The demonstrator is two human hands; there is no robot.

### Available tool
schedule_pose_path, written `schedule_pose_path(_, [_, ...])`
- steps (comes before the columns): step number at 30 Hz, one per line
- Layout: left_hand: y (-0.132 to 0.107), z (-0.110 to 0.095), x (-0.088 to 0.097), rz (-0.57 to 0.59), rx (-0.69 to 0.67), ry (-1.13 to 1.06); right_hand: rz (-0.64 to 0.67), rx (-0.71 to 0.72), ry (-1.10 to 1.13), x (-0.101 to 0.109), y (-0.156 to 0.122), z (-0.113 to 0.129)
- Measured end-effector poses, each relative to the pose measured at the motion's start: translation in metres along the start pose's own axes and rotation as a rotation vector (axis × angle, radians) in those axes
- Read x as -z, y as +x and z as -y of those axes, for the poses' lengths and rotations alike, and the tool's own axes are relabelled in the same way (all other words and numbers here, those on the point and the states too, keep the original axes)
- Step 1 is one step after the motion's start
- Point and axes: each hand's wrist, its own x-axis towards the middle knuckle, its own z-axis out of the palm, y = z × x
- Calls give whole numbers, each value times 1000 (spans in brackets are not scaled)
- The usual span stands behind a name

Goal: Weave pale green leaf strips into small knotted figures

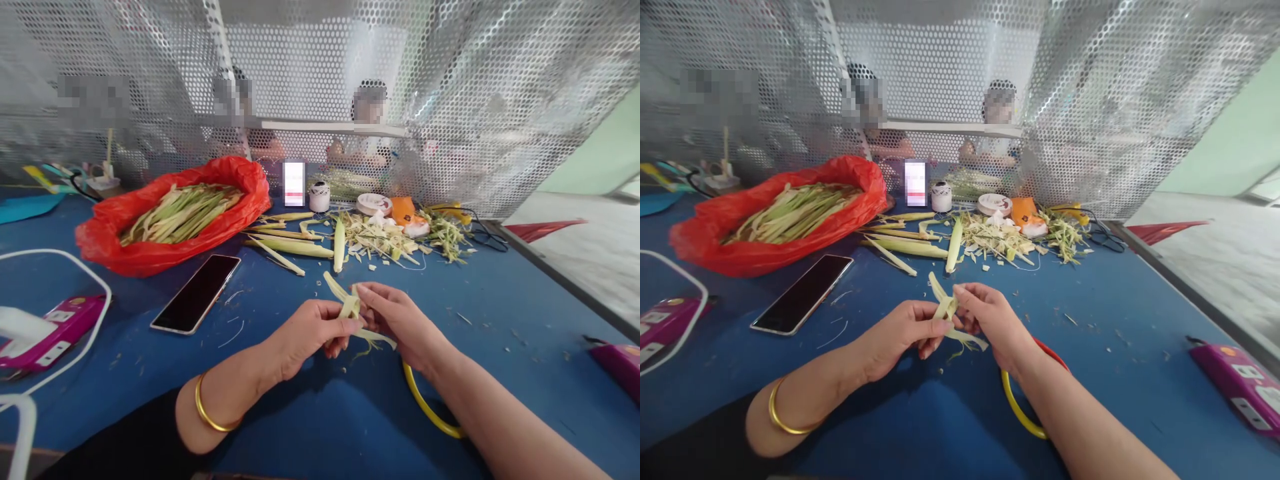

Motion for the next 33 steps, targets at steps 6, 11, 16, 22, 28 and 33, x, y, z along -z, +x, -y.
schedule_pose_path(6, [1,4,2,52,56,-19,22,132,8,-2,1,-3])
schedule_pose_path(11, [3,6,4,32,35,-13,-157,154,48,-1,5,-5])
schedule_pose_path(16, [4,7,4,16,54,-100,-263,204,-29,0,10,-9])
schedule_pose_path(22, [4,5,5,-43,28,-229,-516,630,-478,2,0,-5])
schedule_pose_path(28, [5,-1,5,-135,-128,-280,-202,690,-848,-12,-22,-4])
schedule_pose_path(33, [7,0,2,-168,-156,-261,-72,483,-741,-20,-16,-12])
